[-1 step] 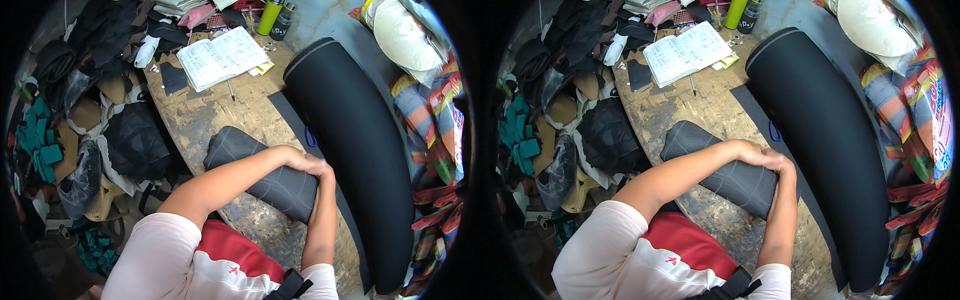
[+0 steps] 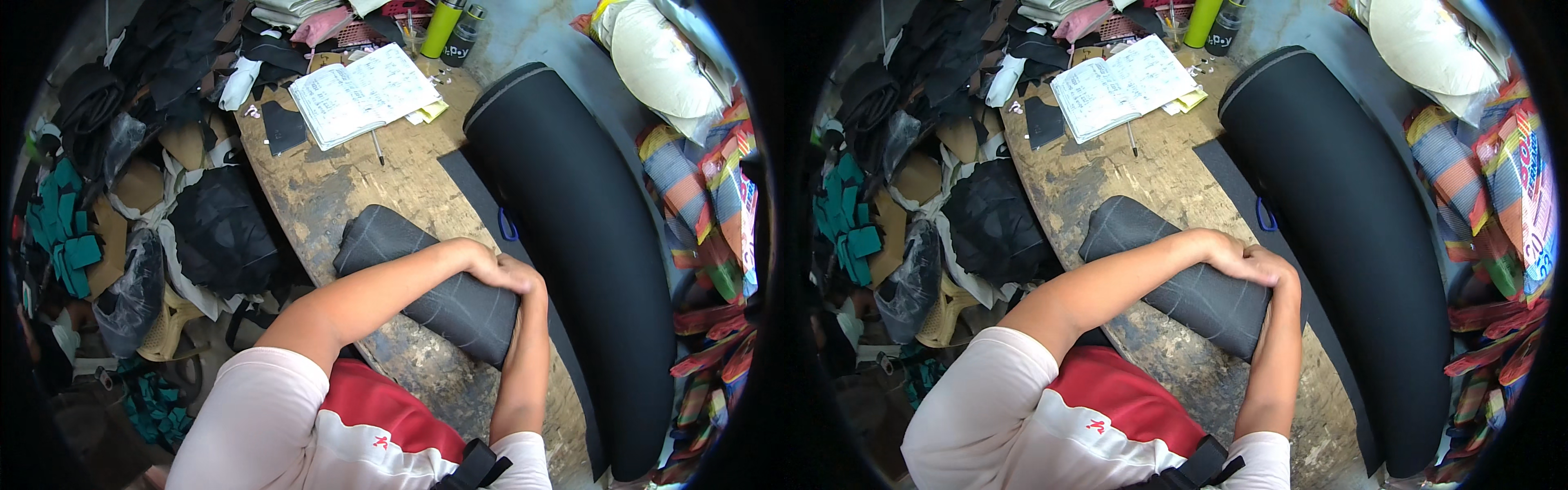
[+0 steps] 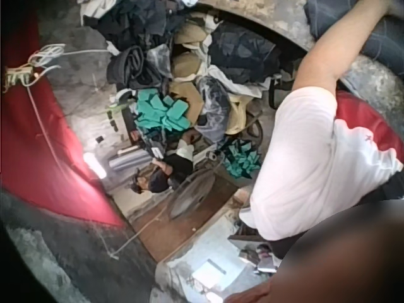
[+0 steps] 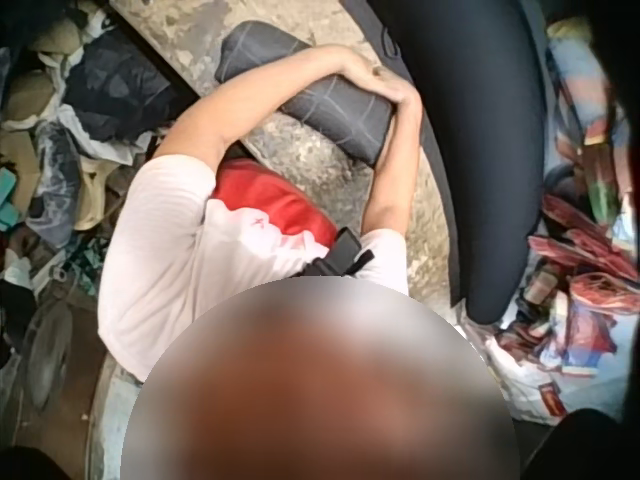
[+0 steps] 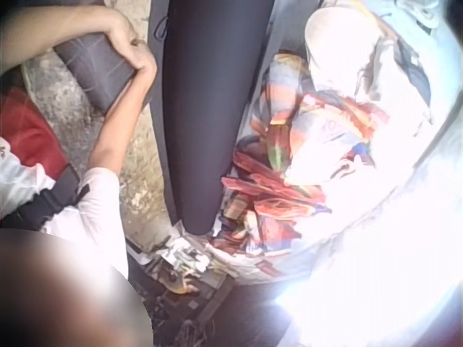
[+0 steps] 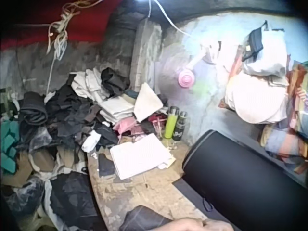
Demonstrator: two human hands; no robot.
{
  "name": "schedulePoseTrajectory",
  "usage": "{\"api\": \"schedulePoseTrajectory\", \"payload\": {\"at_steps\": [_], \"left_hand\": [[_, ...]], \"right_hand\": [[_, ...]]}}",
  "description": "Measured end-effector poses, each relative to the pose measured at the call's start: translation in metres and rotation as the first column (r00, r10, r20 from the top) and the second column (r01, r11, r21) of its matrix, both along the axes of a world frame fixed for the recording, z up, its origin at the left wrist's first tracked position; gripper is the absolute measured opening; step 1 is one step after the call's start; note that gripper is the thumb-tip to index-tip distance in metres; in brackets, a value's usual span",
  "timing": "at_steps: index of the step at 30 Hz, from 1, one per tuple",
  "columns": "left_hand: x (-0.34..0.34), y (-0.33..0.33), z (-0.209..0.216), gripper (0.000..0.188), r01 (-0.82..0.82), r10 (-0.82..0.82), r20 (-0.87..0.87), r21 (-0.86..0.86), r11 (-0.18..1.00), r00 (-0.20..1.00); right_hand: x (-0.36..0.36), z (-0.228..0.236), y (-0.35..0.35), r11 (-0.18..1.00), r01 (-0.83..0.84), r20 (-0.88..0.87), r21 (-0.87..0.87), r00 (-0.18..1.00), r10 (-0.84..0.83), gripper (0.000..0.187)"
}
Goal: The person measures and marks a roll of black fabric using a green measuring tape and a white marker. They consult a notebook, wrap the tape around the fabric, and draw lines on the surface. The person then handles a small piece of cardboard and moves a larger roll of fabric.
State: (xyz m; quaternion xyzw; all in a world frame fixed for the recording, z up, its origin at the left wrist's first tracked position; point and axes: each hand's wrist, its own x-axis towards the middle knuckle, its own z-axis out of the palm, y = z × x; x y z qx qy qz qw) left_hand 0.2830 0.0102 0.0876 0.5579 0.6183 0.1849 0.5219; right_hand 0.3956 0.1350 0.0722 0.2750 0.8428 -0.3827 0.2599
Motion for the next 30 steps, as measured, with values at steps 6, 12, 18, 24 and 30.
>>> {"api": "schedulePoseTrajectory", "payload": {"at_steps": [6,12,18,24,30], "left_hand": [[0.001,-0.024,0.002,0.116,0.254,-0.247,-0.130,0.041,0.966,0.960],[-0.062,-0.069,0.002,0.119,0.238,-0.242,-0.096,-0.054,0.970,0.965],[-0.109,-0.084,-0.002,0.104,0.255,-0.242,0.081,-0.315,0.914,0.967],[-0.117,-0.089,0.004,0.101,0.181,-0.195,-0.002,-0.355,0.917,0.981],[-0.109,-0.095,0.016,0.101,0.152,-0.218,-0.174,-0.330,0.932,0.960]], "right_hand": [[0.009,0.007,-0.040,0.993,-0.024,-0.120,-0.116,0.993,0.010,0.056],[-0.052,0.005,-0.074,0.984,-0.143,-0.074,-0.108,0.988,0.136,0.065],[-0.111,0.004,-0.081,0.954,-0.292,-0.026,-0.067,0.956,0.291,0.067],[-0.095,0.043,-0.063,0.955,0.053,-0.288,-0.292,0.947,-0.140,0.047],[-0.154,0.068,-0.069,0.906,-0.264,-0.211,0.332,0.915,0.344,0.070]]}}
